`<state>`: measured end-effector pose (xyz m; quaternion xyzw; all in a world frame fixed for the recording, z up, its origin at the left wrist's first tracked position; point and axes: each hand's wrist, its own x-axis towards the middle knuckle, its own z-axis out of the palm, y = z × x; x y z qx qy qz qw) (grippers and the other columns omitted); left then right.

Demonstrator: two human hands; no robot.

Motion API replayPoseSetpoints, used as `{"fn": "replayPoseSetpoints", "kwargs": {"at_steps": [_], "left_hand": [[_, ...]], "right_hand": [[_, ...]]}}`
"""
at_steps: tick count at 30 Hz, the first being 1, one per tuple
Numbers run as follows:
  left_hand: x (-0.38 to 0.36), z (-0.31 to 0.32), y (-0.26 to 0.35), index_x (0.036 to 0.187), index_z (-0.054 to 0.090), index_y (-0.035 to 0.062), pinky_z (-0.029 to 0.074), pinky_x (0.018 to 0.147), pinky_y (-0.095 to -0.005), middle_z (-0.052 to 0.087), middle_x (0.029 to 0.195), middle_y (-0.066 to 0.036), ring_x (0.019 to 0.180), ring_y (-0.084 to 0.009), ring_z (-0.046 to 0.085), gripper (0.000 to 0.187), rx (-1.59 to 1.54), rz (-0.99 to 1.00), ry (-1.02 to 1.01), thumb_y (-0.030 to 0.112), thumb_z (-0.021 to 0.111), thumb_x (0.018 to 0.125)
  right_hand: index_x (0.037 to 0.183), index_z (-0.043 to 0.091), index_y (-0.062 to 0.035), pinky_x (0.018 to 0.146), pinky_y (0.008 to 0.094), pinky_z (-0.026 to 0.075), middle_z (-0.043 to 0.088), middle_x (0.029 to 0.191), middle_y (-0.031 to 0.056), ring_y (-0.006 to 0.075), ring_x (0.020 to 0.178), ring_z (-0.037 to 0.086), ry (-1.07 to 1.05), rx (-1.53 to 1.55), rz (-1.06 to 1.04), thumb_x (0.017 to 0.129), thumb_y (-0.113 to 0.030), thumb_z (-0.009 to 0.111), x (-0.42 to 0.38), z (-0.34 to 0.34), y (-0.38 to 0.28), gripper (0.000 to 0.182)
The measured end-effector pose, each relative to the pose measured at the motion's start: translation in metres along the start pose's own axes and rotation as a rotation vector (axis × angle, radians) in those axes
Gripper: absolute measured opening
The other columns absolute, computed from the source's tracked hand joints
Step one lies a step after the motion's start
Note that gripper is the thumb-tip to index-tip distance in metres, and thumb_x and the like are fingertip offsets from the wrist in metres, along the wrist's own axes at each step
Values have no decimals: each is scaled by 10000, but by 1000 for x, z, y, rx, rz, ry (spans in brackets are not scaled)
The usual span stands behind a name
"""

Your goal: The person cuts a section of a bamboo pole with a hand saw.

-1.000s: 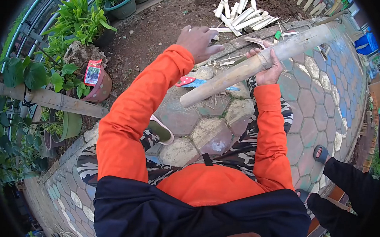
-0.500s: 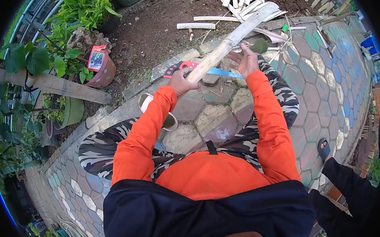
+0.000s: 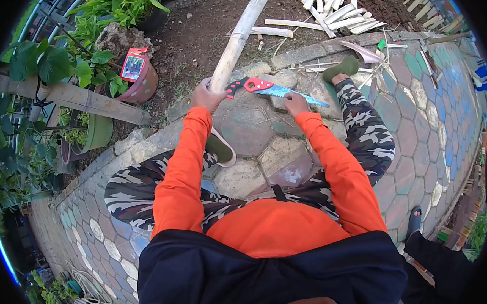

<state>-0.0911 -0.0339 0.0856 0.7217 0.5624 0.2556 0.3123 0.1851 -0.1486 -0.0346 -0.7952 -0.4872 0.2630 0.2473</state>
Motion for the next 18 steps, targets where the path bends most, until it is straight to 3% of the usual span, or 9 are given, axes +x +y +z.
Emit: {"fn": "replayPoseSetpoints", "kwargs": {"at_steps": [2, 4, 5, 7, 12, 14, 15, 17, 18], "left_hand": [[-1, 5, -5, 1088, 599, 41, 501, 760, -330, 666, 959, -146, 848, -251, 654, 622, 11, 21, 6, 285, 790, 549], [0, 7, -3, 1090, 599, 59, 504, 755, -339, 667, 955, -144, 844, -263, 656, 618, 20, 42, 17, 287, 789, 548], [-2, 5, 1, 1095, 593, 69, 505, 751, -347, 668, 952, -142, 841, -271, 657, 626, 53, 39, 11, 290, 791, 544], [-3, 3, 2, 1108, 574, 94, 505, 746, -363, 669, 940, -142, 843, -292, 656, 649, 108, 58, 0, 298, 795, 532], [-1, -7, 7, 1116, 558, 108, 504, 752, -362, 668, 923, -135, 847, -291, 654, 613, 126, 107, -14, 297, 761, 570], [0, -10, 10, 1122, 555, 109, 503, 757, -369, 666, 940, -132, 857, -290, 652, 619, 167, 140, 10, 297, 760, 569], [2, -10, 10, 1122, 555, 109, 503, 757, -369, 666, 940, -132, 857, -290, 652, 619, 163, 139, 9, 297, 760, 569], [5, -10, 10, 1131, 553, 113, 501, 767, -373, 664, 960, -131, 872, -293, 648, 626, 190, 140, -9, 298, 760, 570], [6, -10, 10, 1131, 553, 113, 501, 767, -373, 664, 960, -131, 872, -293, 648, 626, 184, 139, -11, 298, 760, 570]], "right_hand": [[1253, 510, -95, 705, 399, 516, 653, 889, 174, 317, 783, 649, 35, -28, -102, 759, -193, 583, 21, 38, -14, 509], [1409, 290, -147, 573, 374, 535, 638, 876, 210, 305, 680, 659, -248, 426, 176, 823, -271, 558, 8, 22, -88, 656], [1409, 290, -147, 573, 374, 535, 638, 876, 210, 305, 680, 659, -252, 426, 165, 823, -271, 558, 13, 31, -106, 656], [1458, 36, -219, 487, 368, 539, 604, 891, 250, 306, 601, 647, -424, 659, 426, 863, -353, 502, 22, 44, -134, 768], [1436, 106, -147, 468, 424, 521, 575, 1109, 255, 380, 583, 637, -296, 491, 513, 871, -362, 467, 41, 56, -161, 704], [1403, 208, -132, 626, 454, 534, 559, 1171, 237, 424, 747, 642, -267, 439, 492, 867, -356, 479, 47, 58, -159, 641], [1403, 208, -132, 626, 454, 534, 559, 1171, 237, 424, 747, 642, -265, 435, 493, 867, -356, 479, 54, 70, -149, 641], [1347, 308, -115, 826, 452, 479, 565, 1149, 251, 428, 949, 598, -135, 335, 337, 851, -336, 500, 68, 105, -121, 576], [1347, 308, -115, 826, 452, 479, 565, 1149, 251, 428, 949, 598, -133, 329, 340, 851, -336, 500, 62, 100, -121, 576]]}}
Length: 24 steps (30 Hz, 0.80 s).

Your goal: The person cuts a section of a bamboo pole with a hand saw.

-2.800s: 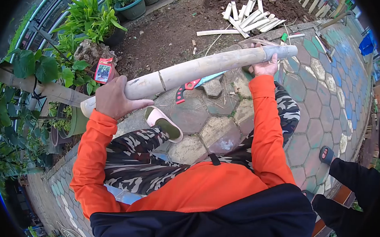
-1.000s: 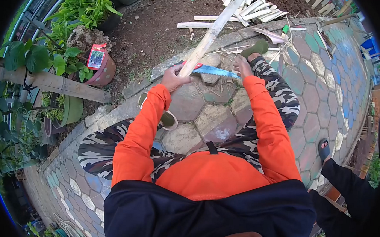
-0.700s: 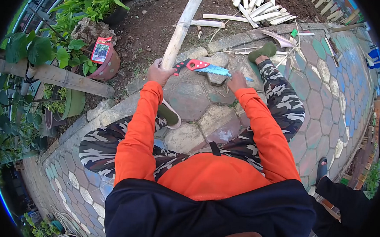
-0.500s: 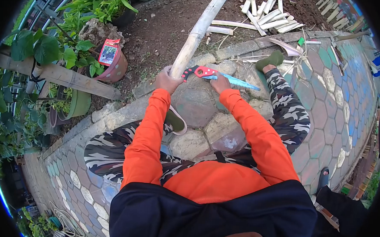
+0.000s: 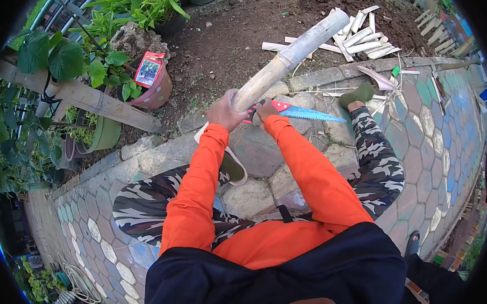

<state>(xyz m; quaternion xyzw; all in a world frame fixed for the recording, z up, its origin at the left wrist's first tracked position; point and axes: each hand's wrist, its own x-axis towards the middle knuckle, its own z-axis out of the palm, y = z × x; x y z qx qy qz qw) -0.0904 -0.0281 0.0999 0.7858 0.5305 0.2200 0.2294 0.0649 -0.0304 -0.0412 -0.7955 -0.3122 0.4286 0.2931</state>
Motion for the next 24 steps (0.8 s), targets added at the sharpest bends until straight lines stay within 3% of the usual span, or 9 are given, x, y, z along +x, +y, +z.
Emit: {"fn": "replayPoseSetpoints", "kwargs": {"at_steps": [2, 6, 10, 11, 15, 17, 20, 24], "left_hand": [[1, 1, 2, 1141, 550, 111, 499, 777, -375, 660, 978, -141, 887, -293, 646, 635, 14, -27, -38, 299, 762, 573], [1, 6, 5, 1150, 548, 109, 496, 784, -377, 659, 983, -147, 889, -294, 646, 644, -22, -39, -95, 303, 764, 576], [-1, 16, 8, 1153, 546, 107, 492, 792, -371, 658, 982, -153, 887, -297, 644, 657, 9, -44, -127, 314, 768, 571], [-1, 18, 9, 1146, 548, 92, 490, 795, -368, 658, 978, -153, 884, -293, 645, 660, 24, -60, -151, 310, 772, 565], [-4, 40, -7, 1131, 555, 46, 486, 807, -354, 653, 984, -160, 882, -281, 643, 678, 6, -77, -190, 287, 788, 542], [-9, 47, -14, 1133, 553, 28, 482, 818, -345, 648, 1002, -161, 893, -274, 640, 692, -22, -97, -193, 283, 794, 536], [-15, 46, -14, 1146, 546, 5, 475, 839, -328, 641, 1032, -162, 915, -263, 633, 722, -90, -111, -184, 279, 802, 529], [-14, 49, -33, 1164, 532, -14, 462, 868, -313, 633, 1058, -166, 951, -251, 622, 760, -137, -145, -152, 285, 811, 523]], "right_hand": [[1309, 364, -100, 933, 434, 405, 565, 1138, 257, 401, 1079, 537, -118, -29, -86, 832, -316, 522, -29, -12, 4, 547], [1224, 457, -90, 886, 431, 431, 588, 1082, 254, 404, 1024, 563, -146, -72, -155, 813, -301, 535, -77, -28, 35, 469], [1211, 473, -109, 839, 458, 436, 618, 938, 253, 417, 933, 578, -36, -243, -263, 785, -247, 537, -114, -38, 67, 453], [1233, 458, -123, 829, 480, 434, 583, 980, 260, 446, 925, 555, -25, -217, -323, 772, -224, 546, -120, -38, 75, 480], [1259, 443, -176, 814, 505, 434, 526, 1055, 237, 430, 991, 519, 122, -364, -288, 750, -201, 572, -156, -38, 67, 525], [1273, 433, -240, 825, 505, 422, 479, 1095, 198, 388, 1062, 474, 143, -616, -243, 728, -183, 595, -162, -36, 68, 572], [1269, 442, -283, 835, 479, 403, 501, 1057, 157, 327, 1084, 467, 101, -727, -272, 714, -169, 604, -150, -25, 83, 589], [1276, 440, -287, 804, 461, 398, 505, 1042, 149, 321, 1042, 486, 95, -869, -335, 721, -160, 586, -144, -30, 92, 587]]}}
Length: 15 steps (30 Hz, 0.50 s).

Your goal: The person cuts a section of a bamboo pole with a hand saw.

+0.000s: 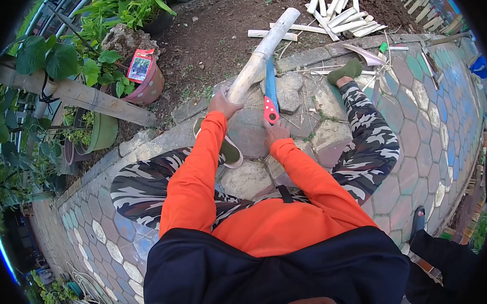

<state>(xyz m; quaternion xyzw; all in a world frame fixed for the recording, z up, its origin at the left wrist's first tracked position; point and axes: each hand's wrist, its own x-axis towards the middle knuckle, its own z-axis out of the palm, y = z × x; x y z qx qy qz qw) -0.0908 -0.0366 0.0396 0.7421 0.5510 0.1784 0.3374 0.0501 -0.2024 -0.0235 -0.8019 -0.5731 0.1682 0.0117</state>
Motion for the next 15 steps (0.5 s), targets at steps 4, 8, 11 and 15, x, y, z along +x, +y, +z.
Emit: {"fn": "replayPoseSetpoints", "kwargs": {"at_steps": [4, 8, 11, 15], "left_hand": [[1, -1, 4, 1155, 529, -22, 461, 868, -317, 625, 1070, -175, 958, -255, 618, 765, -26, 7, -12, 288, 817, 517], [0, 21, 11, 1130, 534, -35, 467, 843, -326, 631, 1035, -186, 929, -267, 623, 750, -6, -3, -50, 289, 820, 516], [-5, 41, 24, 1116, 540, -38, 473, 826, -333, 640, 997, -189, 902, -273, 630, 738, -85, 30, -48, 287, 821, 515], [-8, 78, 30, 1076, 564, -40, 479, 817, -341, 645, 977, -196, 881, -274, 635, 700, -160, -46, -89, 282, 824, 512]], "right_hand": [[1267, 451, -288, 768, 441, 389, 507, 1011, 139, 307, 982, 499, 113, -79, -38, 736, -146, 547, -10, -12, 9, 558], [1257, 461, -286, 756, 429, 379, 498, 950, 134, 303, 928, 498, 289, -32, -16, 742, -122, 518, -22, -38, 23, 543], [1249, 468, -284, 742, 433, 377, 486, 919, 136, 307, 903, 492, 440, 144, 16, 739, -108, 517, -26, -58, 32, 542], [1186, 525, -241, 790, 446, 383, 495, 984, 140, 319, 970, 481, 287, -57, -42, 741, -105, 525, -23, -56, 56, 465]]}}
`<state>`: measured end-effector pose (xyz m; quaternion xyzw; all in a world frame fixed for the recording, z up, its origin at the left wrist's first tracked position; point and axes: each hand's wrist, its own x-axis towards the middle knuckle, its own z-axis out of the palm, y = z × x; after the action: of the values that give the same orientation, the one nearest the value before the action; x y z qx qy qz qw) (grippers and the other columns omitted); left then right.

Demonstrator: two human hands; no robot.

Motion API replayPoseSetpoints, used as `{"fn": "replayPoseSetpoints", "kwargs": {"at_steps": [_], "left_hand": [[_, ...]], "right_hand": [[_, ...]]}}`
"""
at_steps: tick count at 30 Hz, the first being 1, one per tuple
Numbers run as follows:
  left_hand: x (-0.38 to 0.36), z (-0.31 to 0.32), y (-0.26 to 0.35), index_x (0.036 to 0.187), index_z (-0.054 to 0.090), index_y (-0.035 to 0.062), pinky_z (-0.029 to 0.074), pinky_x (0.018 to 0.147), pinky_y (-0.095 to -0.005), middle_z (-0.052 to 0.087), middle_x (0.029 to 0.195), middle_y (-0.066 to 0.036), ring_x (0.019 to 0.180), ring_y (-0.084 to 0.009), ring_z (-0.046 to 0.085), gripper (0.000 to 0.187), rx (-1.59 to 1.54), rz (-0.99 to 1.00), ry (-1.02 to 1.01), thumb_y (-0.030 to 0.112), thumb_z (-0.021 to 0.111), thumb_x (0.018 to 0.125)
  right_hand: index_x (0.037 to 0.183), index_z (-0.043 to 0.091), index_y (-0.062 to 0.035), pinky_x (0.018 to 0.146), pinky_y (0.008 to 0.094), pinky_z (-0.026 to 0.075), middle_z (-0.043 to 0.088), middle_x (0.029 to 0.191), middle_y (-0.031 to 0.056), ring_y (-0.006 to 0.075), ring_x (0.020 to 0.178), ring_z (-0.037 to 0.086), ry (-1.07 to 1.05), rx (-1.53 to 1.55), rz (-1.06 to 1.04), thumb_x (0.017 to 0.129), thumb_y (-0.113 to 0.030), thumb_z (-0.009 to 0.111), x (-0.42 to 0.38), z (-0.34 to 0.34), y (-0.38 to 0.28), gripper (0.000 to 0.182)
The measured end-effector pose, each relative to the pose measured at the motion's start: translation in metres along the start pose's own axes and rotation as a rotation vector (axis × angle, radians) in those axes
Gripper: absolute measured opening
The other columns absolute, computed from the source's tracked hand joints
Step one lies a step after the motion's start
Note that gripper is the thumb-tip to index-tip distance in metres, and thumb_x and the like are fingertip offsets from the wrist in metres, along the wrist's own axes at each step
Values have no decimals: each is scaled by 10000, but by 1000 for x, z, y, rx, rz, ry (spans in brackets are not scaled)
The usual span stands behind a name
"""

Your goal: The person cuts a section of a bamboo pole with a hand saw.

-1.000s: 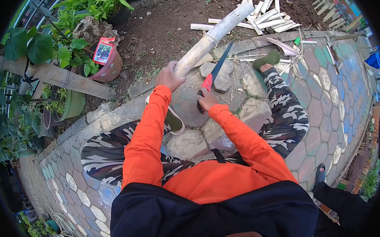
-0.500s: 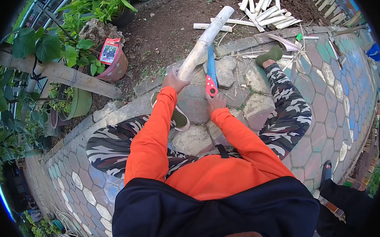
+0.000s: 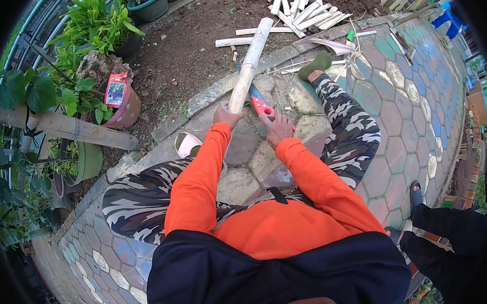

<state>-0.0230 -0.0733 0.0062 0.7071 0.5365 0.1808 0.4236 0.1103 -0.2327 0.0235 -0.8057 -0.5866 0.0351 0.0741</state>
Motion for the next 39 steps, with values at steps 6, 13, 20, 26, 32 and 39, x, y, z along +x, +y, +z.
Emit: {"fn": "replayPoseSetpoints", "kwargs": {"at_steps": [6, 13, 20, 26, 32, 39], "left_hand": [[17, 19, -9, 1036, 595, -37, 499, 777, -352, 654, 963, -199, 850, -277, 649, 658, 76, -47, 48, 280, 828, 508], [63, -17, 41, 1029, 569, -9, 504, 777, -386, 651, 936, -207, 861, -344, 643, 622, 317, 80, 85, 314, 813, 557], [120, -73, 126, 1368, 354, 240, 216, 1050, -580, 294, 1455, -69, 1326, -275, 309, 824, 1076, 377, 382, 409, 758, 671], [187, -207, 180, 1229, 529, 51, 397, 989, -381, 565, 1216, -165, 1147, -300, 529, 624, 1125, 373, -429, 337, 730, 712], [146, -300, 229, 1147, 583, 11, 453, 896, -377, 623, 1081, -195, 1032, -325, 588, 537, 1187, 401, -137, 288, 727, 710], [155, -273, 153, 1109, 611, 47, 458, 875, -360, 629, 1037, -195, 1005, -316, 592, 528, 1212, 396, -270, 343, 734, 689]], "right_hand": [[1035, 621, -174, 893, 476, 367, 537, 1119, 143, 333, 1073, 508, -160, -5, 111, 745, -208, 545, 36, -44, 45, 302], [1160, 568, -128, 984, 469, 322, 552, 1128, 136, 330, 1069, 523, 182, 125, 209, 804, -263, 542, -25, -189, 144, 381], [1235, 510, 12, 961, 337, 373, 531, 1239, 201, 284, 1162, 500, 277, 994, 414, 828, -311, 573, -92, -190, 176, 523], [1361, 308, -5, 1057, 465, 305, 356, 1372, 241, 371, 1269, 366, 930, 2021, 317, 907, -416, 448, -144, -230, 204, 629], [1438, 89, -68, 1084, 566, 208, 179, 1443, 285, 444, 1331, 218, 1295, 2156, -5, 932, -482, 339, -166, -269, 247, 700], [1456, -24, -162, 1069, 611, 190, 99, 1471, 260, 473, 1326, 200, 1488, 2175, -181, 913, -584, 249, -167, -279, 268, 740]]}}
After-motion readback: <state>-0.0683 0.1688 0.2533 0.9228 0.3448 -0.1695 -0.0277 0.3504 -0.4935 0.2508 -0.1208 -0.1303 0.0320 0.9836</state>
